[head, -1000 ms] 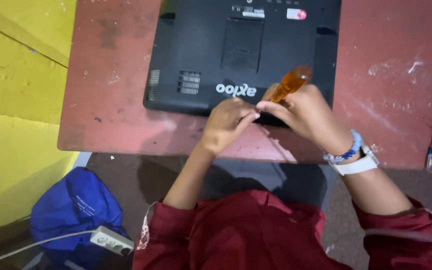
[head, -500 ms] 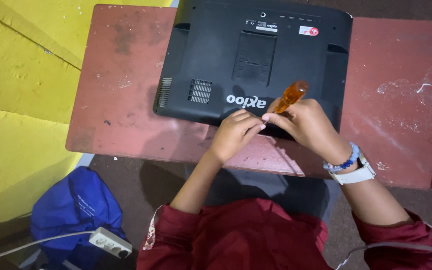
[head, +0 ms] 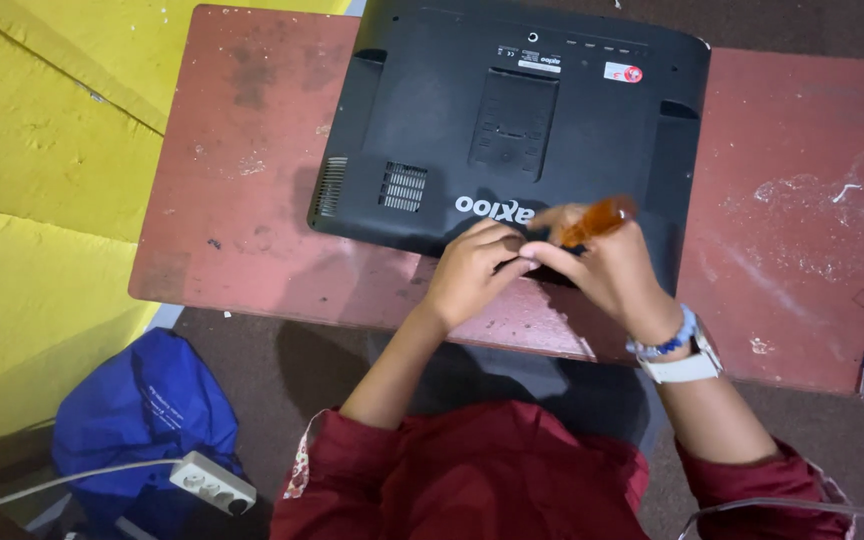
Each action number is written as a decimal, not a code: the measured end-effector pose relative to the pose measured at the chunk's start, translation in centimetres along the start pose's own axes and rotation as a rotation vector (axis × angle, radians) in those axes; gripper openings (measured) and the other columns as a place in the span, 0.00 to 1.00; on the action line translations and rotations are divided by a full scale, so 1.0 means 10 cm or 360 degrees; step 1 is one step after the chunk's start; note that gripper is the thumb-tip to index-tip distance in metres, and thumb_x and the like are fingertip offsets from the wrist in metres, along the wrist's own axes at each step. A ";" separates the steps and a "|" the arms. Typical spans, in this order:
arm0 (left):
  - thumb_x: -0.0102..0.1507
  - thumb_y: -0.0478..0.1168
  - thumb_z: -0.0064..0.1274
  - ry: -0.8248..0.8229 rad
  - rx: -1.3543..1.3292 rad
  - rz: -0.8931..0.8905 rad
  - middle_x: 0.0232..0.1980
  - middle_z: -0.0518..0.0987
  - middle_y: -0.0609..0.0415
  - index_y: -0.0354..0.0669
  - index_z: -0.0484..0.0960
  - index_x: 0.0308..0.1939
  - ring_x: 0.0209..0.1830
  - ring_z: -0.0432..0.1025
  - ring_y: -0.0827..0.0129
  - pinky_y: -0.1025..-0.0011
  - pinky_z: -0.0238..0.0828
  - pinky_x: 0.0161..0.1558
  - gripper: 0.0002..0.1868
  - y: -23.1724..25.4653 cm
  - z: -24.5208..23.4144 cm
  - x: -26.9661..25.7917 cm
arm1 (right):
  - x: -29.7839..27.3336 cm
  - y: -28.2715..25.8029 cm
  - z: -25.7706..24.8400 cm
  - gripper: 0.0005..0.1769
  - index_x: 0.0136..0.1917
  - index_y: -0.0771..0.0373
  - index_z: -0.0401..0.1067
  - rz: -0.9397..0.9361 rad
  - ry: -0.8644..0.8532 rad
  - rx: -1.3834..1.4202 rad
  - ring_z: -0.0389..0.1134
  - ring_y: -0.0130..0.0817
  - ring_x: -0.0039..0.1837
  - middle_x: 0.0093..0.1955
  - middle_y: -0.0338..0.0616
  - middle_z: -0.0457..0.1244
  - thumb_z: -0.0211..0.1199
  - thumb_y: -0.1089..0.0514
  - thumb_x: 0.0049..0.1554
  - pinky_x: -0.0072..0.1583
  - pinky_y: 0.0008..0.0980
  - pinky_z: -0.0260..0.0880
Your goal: Repairing a monitor by unscrewing the back panel using a screwdriver
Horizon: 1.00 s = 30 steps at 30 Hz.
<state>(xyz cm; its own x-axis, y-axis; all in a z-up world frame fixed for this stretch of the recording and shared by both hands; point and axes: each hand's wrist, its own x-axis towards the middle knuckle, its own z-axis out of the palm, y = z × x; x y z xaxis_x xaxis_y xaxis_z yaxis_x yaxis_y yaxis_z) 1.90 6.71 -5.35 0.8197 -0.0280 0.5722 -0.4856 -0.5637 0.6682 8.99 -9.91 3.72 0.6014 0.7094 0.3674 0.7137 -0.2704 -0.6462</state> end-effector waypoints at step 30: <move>0.63 0.45 0.46 0.0939 0.0527 -0.1009 0.40 0.82 0.54 0.47 0.84 0.40 0.40 0.74 0.65 0.68 0.67 0.43 0.12 -0.37 -1.42 -0.83 | -0.18 -0.25 0.00 0.11 0.52 0.61 0.78 0.0159 -0.0087 0.0000 0.70 0.31 0.60 0.54 0.40 0.70 0.56 0.62 0.61 0.60 0.28 0.66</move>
<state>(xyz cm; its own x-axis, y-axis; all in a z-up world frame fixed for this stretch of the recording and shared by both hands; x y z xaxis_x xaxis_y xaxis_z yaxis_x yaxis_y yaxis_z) -7.42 20.74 -5.87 0.5711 0.7395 0.3563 0.1866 -0.5396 0.8210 6.10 -10.50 4.64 0.6489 0.7136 0.2640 0.6513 -0.3417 -0.6775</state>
